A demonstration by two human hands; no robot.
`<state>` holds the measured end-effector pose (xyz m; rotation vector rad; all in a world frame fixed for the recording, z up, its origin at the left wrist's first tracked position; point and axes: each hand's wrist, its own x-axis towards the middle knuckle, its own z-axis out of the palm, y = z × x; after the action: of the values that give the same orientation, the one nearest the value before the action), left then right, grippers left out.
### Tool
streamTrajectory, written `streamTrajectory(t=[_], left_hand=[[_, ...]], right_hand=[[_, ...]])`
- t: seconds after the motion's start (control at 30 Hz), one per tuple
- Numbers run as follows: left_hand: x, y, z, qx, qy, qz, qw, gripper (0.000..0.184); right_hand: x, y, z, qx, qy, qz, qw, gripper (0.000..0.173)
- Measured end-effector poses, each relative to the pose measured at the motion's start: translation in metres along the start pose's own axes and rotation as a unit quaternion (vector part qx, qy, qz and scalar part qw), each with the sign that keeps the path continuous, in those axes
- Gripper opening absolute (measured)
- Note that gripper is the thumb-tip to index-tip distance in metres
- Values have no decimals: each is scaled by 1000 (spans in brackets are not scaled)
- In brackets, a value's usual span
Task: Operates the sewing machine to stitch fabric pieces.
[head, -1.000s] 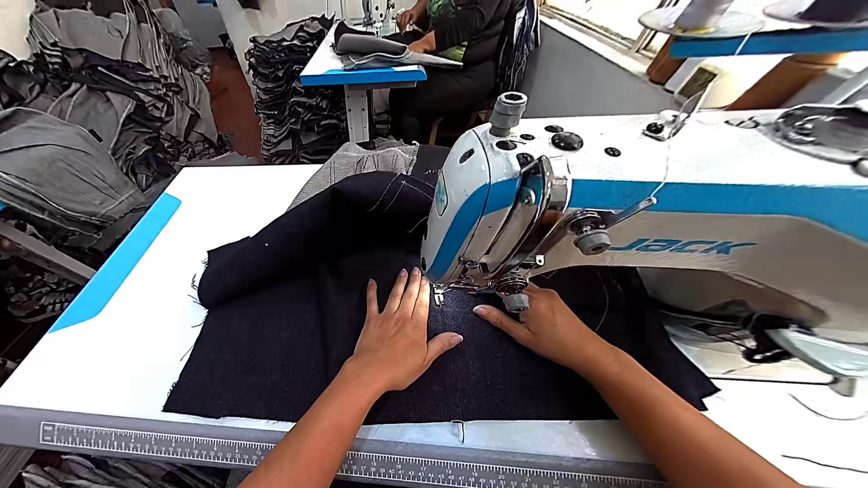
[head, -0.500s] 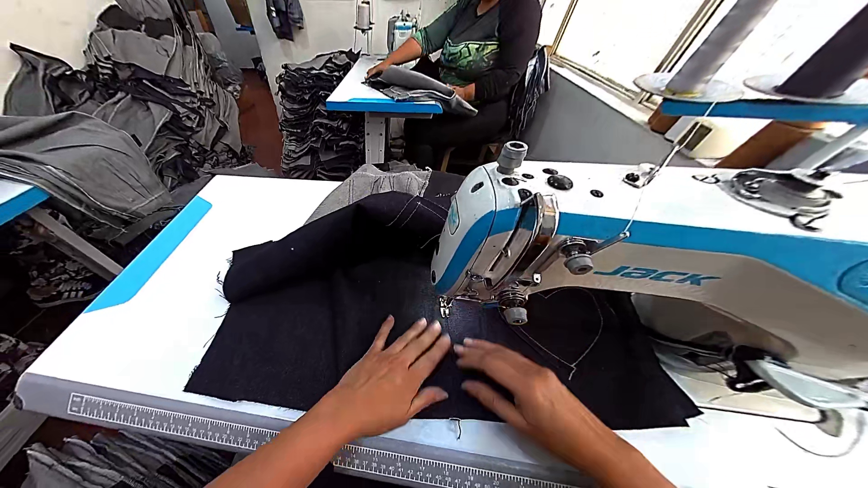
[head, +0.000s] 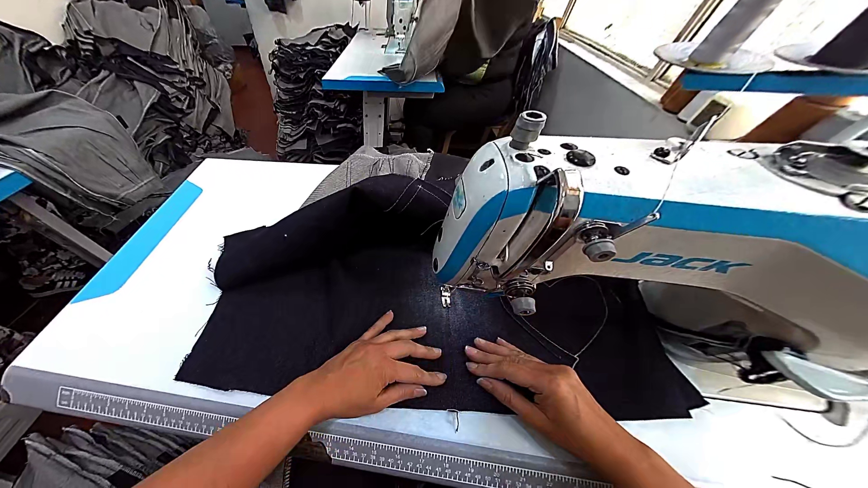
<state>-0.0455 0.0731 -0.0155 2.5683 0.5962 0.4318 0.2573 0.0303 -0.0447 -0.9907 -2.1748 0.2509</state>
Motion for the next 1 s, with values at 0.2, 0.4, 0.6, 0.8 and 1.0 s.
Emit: streamTrajectory(t=[0.2, 0.4, 0.6, 0.8, 1.0], left_hand=[[6, -6, -1, 20, 7, 4, 1000, 34], [15, -17, -5, 23, 18, 7, 1000, 33], [29, -32, -13, 25, 29, 7, 999, 31], [48, -59, -24, -11, 44, 25, 999, 28], [65, -81, -37, -39, 56, 47, 997, 25]], right_hand=[[6, 6, -2, -6, -2, 6, 1000, 28], [19, 17, -4, -10, -4, -1, 1000, 28], [40, 30, -7, -6, -8, 2, 1000, 28], [61, 55, -8, -18, -26, 58, 998, 27], [83, 54, -18, -60, -62, 167, 982, 32]])
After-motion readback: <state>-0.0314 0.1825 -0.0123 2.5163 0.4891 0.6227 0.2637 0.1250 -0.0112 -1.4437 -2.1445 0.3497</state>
